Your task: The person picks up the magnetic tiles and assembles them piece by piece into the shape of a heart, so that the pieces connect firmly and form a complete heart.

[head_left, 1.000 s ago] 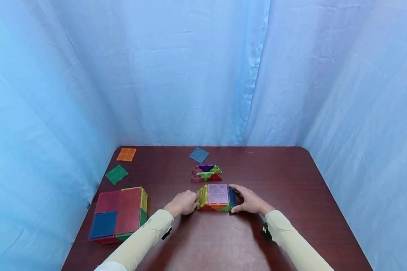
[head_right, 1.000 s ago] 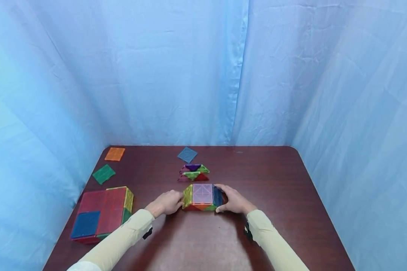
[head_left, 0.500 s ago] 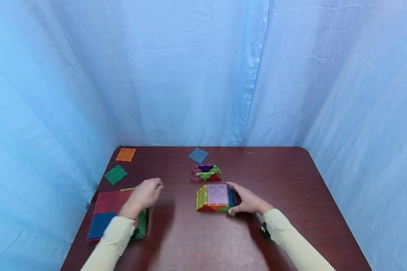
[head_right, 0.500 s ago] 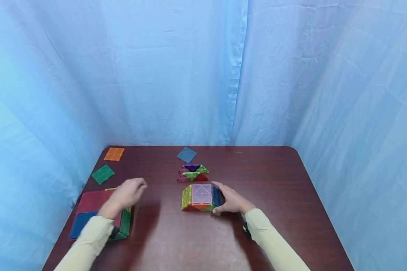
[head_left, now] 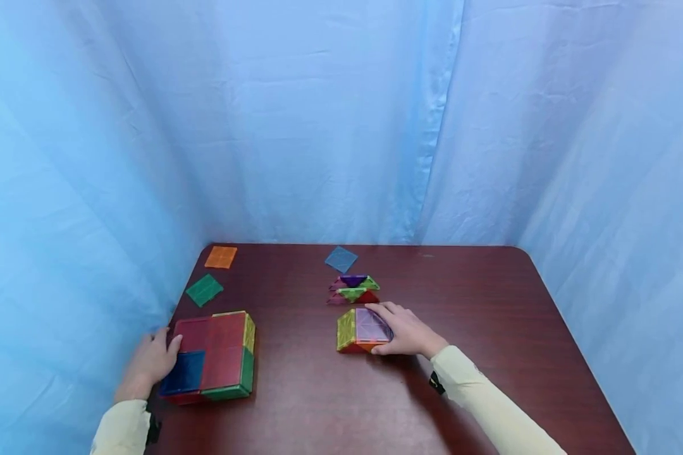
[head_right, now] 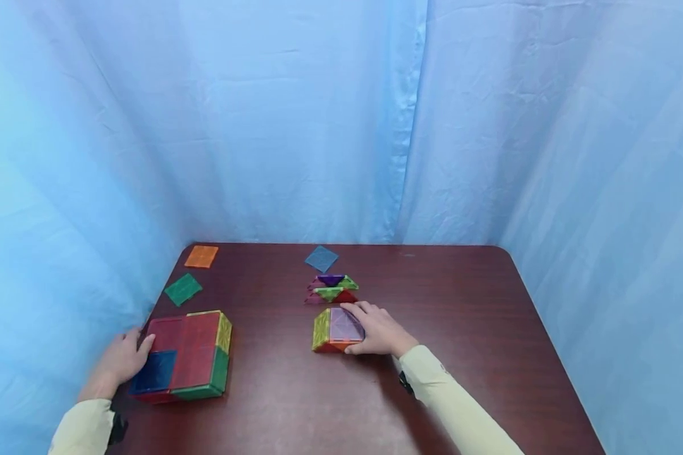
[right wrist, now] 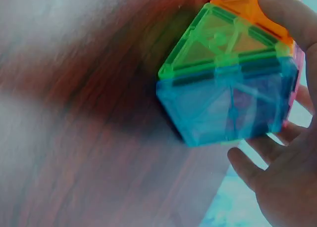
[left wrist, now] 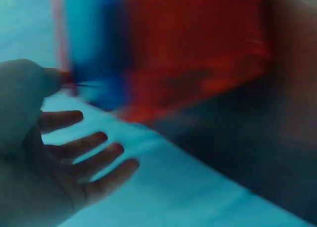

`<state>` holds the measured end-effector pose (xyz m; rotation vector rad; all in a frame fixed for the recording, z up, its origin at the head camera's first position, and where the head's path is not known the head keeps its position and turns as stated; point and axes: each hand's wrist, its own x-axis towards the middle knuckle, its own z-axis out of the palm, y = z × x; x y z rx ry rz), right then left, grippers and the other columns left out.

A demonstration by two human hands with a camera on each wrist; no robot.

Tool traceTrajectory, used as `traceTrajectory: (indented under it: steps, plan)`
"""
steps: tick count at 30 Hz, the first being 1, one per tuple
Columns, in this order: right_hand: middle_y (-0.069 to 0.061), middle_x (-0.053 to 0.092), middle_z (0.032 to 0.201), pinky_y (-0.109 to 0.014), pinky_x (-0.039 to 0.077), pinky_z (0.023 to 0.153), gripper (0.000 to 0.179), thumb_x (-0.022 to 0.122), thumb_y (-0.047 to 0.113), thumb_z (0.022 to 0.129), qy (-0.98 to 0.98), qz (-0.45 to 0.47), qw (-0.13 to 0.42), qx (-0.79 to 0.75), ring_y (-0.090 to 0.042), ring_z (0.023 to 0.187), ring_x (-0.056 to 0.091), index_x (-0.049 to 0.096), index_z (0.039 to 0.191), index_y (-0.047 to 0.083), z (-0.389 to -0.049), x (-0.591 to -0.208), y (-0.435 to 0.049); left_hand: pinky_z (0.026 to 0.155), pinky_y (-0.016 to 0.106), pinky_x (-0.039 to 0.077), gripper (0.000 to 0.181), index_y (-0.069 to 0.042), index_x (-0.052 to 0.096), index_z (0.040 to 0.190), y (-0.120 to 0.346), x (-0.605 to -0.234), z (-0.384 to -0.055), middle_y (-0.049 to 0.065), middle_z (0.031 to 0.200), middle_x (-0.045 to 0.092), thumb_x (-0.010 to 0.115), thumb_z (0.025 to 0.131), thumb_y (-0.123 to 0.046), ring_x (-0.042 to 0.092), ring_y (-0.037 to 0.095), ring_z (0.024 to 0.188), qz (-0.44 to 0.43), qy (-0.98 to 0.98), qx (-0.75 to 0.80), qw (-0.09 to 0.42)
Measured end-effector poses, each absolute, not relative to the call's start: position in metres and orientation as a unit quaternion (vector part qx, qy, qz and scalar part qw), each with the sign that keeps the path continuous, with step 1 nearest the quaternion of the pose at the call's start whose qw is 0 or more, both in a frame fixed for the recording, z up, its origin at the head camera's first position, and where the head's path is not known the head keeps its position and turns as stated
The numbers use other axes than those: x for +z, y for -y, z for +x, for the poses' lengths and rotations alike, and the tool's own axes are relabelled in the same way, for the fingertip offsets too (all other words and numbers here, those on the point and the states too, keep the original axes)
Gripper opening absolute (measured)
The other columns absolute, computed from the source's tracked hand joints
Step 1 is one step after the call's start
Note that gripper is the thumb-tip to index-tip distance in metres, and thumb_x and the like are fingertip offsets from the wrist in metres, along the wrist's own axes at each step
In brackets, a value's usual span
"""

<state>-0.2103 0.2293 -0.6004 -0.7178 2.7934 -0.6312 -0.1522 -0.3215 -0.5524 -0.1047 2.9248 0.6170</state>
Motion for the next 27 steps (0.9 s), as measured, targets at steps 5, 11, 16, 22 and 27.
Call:
traceTrajectory:
  steps: [5, 11, 16, 22, 27]
  plan:
    - [-0.008, 0.04, 0.152, -0.054, 0.043, 0.108, 0.109, 0.084, 0.063, 0.072, -0.94, -0.261, 0.067, -0.208, -0.03, 0.128, 0.046, 0.028, 0.16, 0.035, -0.208, -0.611, -0.223, 0.105, 0.068, 0.038, 0.071, 0.02, 0.019, 0.149, 0.32, -0.568, -0.148, 0.047, 0.143, 0.037, 0.011, 0.111, -0.04, 0.041, 0.062, 0.129, -0.054, -0.953, 0.262, 0.139]
    - [-0.004, 0.044, 0.147, -0.045, 0.051, 0.095, 0.1, 0.078, 0.068, 0.075, -0.943, -0.269, 0.027, -0.194, -0.022, 0.119, 0.048, 0.029, 0.158, 0.043, -0.207, -0.619, -0.221, 0.096, 0.066, 0.043, 0.07, 0.015, 0.016, 0.148, 0.319, -0.572, -0.147, 0.047, 0.134, 0.042, 0.005, 0.11, -0.043, 0.05, 0.058, 0.117, -0.075, -0.945, 0.28, 0.15]
    - [-0.003, 0.05, 0.137, -0.041, 0.051, 0.086, 0.096, 0.076, 0.07, 0.075, -0.947, -0.259, 0.001, -0.188, -0.018, 0.108, 0.05, 0.032, 0.157, 0.044, -0.202, -0.623, -0.223, 0.096, 0.066, 0.044, 0.082, 0.014, 0.013, 0.15, 0.314, -0.575, -0.144, 0.047, 0.138, 0.04, 0.006, 0.107, -0.055, 0.052, 0.056, 0.116, -0.094, -0.943, 0.277, 0.16]
    - [-0.003, 0.053, 0.129, -0.042, 0.052, 0.082, 0.096, 0.078, 0.07, 0.072, -0.953, -0.23, -0.028, -0.196, -0.02, 0.104, 0.052, 0.039, 0.155, 0.041, -0.194, -0.623, -0.228, 0.087, 0.061, 0.049, 0.079, 0.012, 0.016, 0.148, 0.295, -0.583, -0.138, 0.045, 0.129, 0.048, 0.012, 0.107, -0.055, 0.059, 0.049, 0.105, -0.095, -0.942, 0.292, 0.136]
    - [-0.003, 0.054, 0.125, -0.043, 0.054, 0.078, 0.096, 0.076, 0.074, 0.071, -0.959, -0.188, -0.009, -0.214, -0.019, 0.103, 0.053, 0.039, 0.154, 0.044, -0.186, -0.62, -0.238, 0.082, 0.06, 0.052, 0.075, 0.011, 0.021, 0.145, 0.269, -0.587, -0.129, 0.042, 0.119, 0.056, 0.02, 0.108, -0.055, 0.065, 0.045, 0.096, -0.086, -0.942, 0.299, 0.124]
